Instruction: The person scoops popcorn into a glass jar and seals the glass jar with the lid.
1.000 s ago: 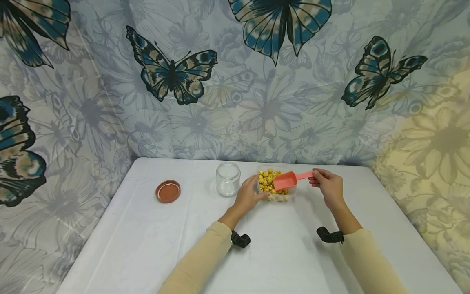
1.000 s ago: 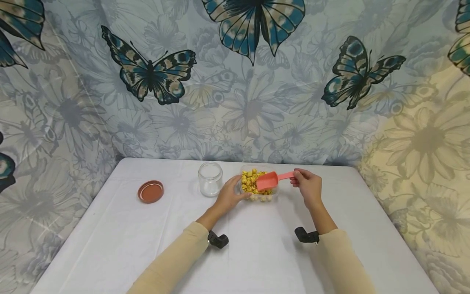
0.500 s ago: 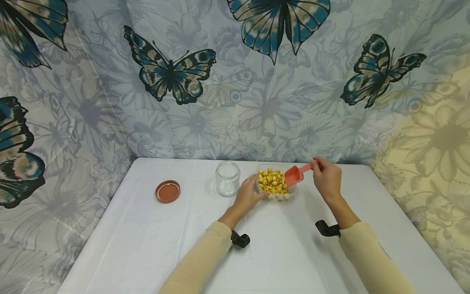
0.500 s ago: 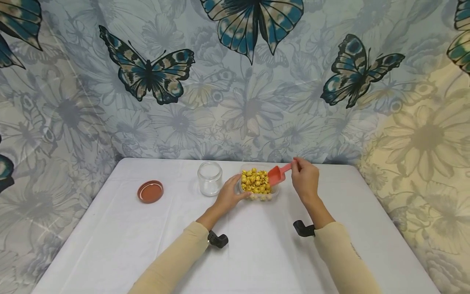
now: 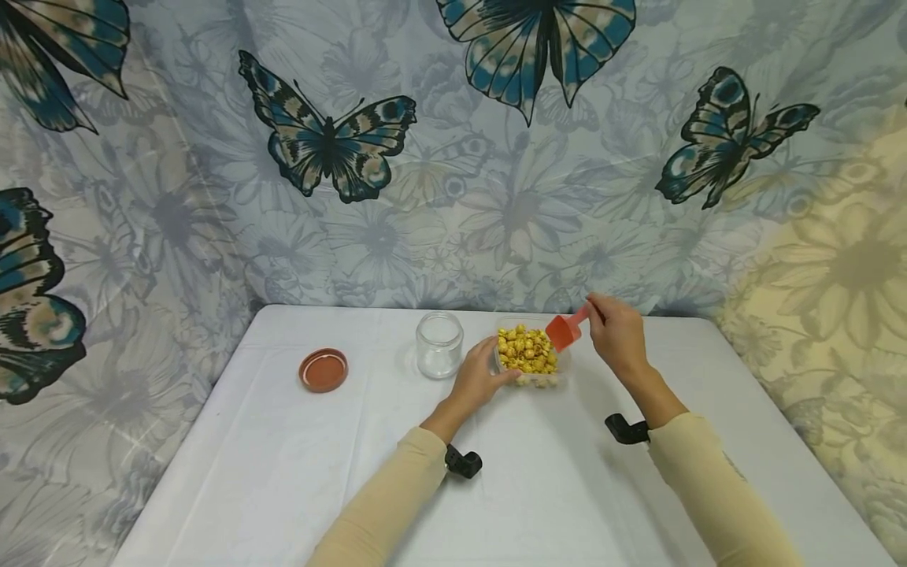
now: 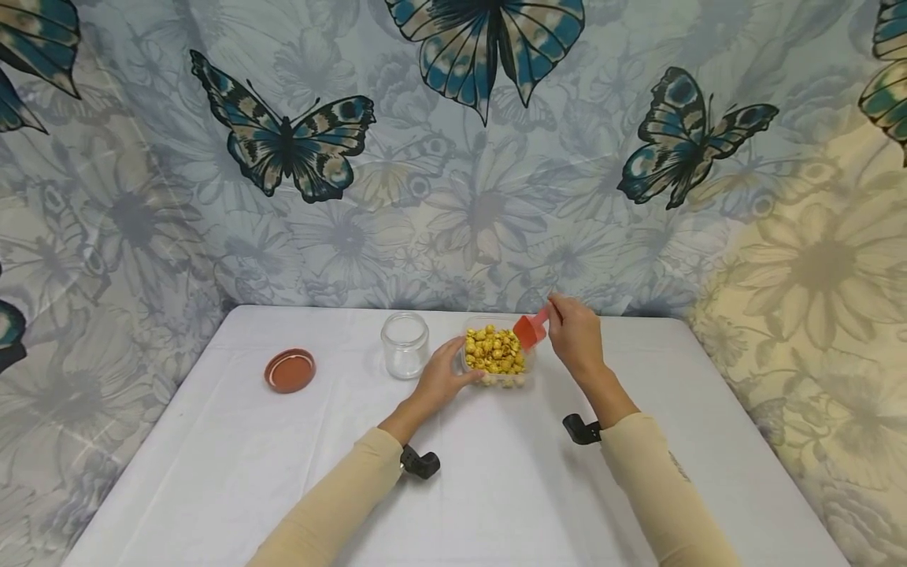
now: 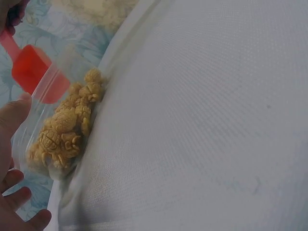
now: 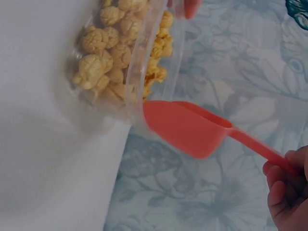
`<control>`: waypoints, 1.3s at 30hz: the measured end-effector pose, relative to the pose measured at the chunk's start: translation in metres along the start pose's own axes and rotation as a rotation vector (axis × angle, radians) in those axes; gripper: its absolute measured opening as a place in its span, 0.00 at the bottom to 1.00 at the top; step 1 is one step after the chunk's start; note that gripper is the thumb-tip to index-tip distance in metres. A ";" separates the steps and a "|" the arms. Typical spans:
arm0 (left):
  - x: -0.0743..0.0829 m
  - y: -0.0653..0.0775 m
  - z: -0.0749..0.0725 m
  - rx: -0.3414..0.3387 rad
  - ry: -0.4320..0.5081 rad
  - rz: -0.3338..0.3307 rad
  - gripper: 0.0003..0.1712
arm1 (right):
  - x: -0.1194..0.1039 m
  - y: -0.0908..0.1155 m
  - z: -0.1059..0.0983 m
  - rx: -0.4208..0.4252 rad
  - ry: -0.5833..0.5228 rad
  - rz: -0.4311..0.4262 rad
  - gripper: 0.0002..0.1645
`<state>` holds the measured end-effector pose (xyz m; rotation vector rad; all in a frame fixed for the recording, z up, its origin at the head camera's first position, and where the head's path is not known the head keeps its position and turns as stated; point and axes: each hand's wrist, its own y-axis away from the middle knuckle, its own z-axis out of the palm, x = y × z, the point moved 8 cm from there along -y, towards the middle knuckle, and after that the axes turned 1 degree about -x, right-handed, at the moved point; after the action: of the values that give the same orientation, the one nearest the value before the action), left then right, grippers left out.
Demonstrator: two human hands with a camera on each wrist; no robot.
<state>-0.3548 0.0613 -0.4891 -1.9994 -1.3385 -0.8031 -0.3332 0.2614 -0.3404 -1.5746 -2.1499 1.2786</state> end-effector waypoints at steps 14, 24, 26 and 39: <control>0.004 0.003 -0.002 0.013 -0.032 0.015 0.45 | 0.055 0.009 0.034 -0.291 -0.157 0.479 0.18; 0.003 0.002 -0.006 0.038 -0.033 0.033 0.45 | 0.085 0.050 0.058 -0.333 -0.403 0.912 0.21; 0.002 0.001 -0.005 0.034 -0.039 0.029 0.46 | 0.089 0.057 0.058 -0.312 -0.447 0.971 0.22; 0.002 -0.001 -0.003 0.027 -0.035 0.015 0.46 | 0.087 0.073 0.070 -0.292 -0.609 1.069 0.23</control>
<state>-0.3560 0.0602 -0.4857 -2.0087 -1.3453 -0.7425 -0.3610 0.3027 -0.4642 -2.9994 -1.7828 1.9671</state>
